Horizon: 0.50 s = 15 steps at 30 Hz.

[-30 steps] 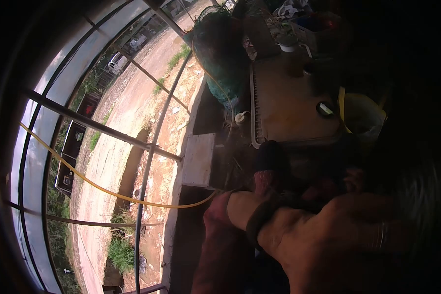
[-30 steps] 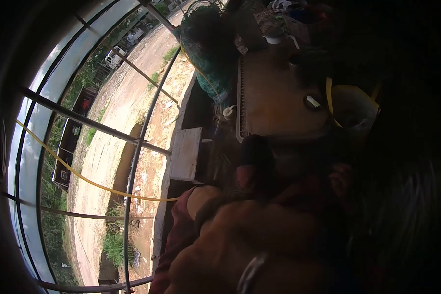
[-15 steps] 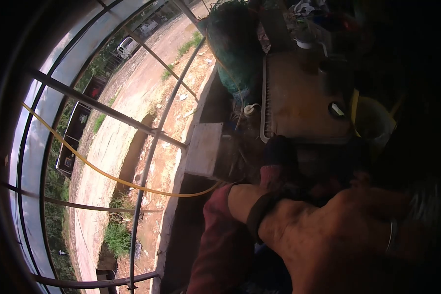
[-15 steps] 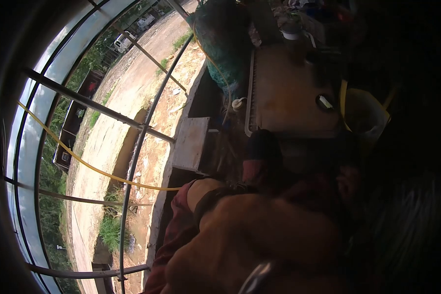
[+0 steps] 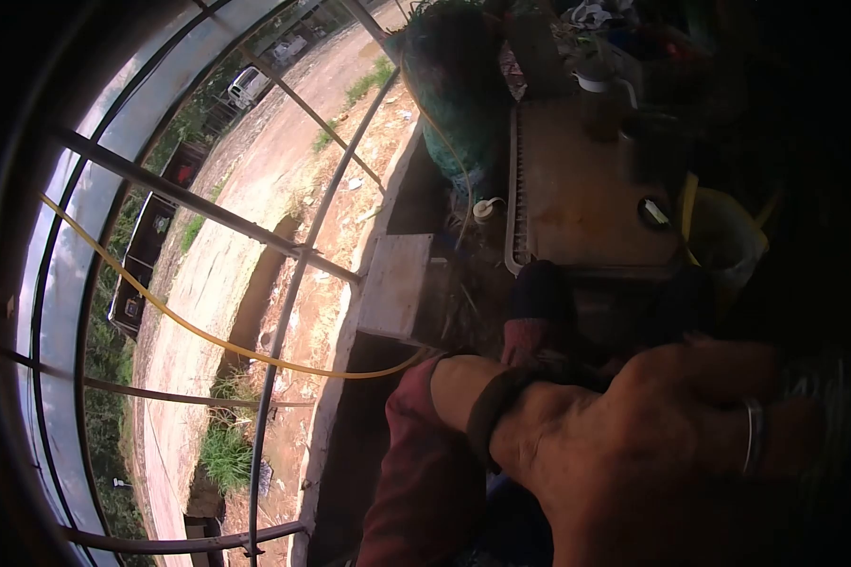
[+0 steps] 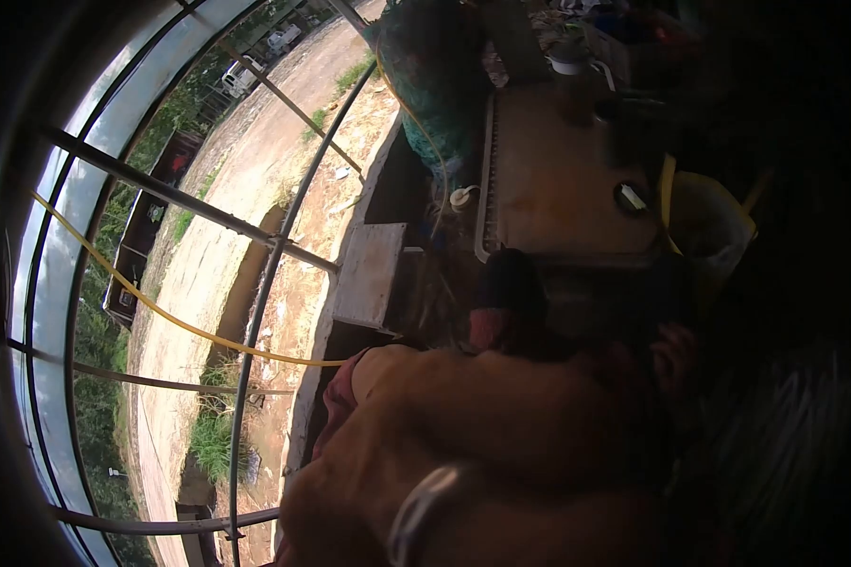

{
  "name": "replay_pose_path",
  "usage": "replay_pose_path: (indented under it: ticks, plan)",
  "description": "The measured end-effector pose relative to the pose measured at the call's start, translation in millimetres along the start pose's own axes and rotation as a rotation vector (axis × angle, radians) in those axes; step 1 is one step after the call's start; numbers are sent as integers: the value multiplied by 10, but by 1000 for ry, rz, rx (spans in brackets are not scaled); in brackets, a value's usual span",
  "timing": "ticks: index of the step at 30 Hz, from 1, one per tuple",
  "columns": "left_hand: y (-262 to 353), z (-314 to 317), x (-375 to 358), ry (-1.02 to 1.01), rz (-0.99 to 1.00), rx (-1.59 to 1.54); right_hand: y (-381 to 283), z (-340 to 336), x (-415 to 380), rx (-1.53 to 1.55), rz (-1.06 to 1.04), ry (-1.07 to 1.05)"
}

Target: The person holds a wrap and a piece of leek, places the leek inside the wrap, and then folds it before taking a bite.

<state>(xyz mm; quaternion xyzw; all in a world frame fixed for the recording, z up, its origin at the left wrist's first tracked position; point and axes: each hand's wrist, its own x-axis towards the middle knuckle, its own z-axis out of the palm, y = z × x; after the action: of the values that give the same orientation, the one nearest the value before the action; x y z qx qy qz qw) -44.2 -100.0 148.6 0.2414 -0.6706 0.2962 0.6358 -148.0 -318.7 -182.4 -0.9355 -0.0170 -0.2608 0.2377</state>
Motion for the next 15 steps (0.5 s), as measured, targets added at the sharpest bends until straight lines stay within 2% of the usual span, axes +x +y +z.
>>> replay_pose_path:
  ticks: [7,15]
  plan:
    - [5,-34,1,-18,-29,-6,138,80,-28,-33,-40,9]
    - [45,-60,-16,-24,-69,-2,6,-17,9,0,-24,-11]
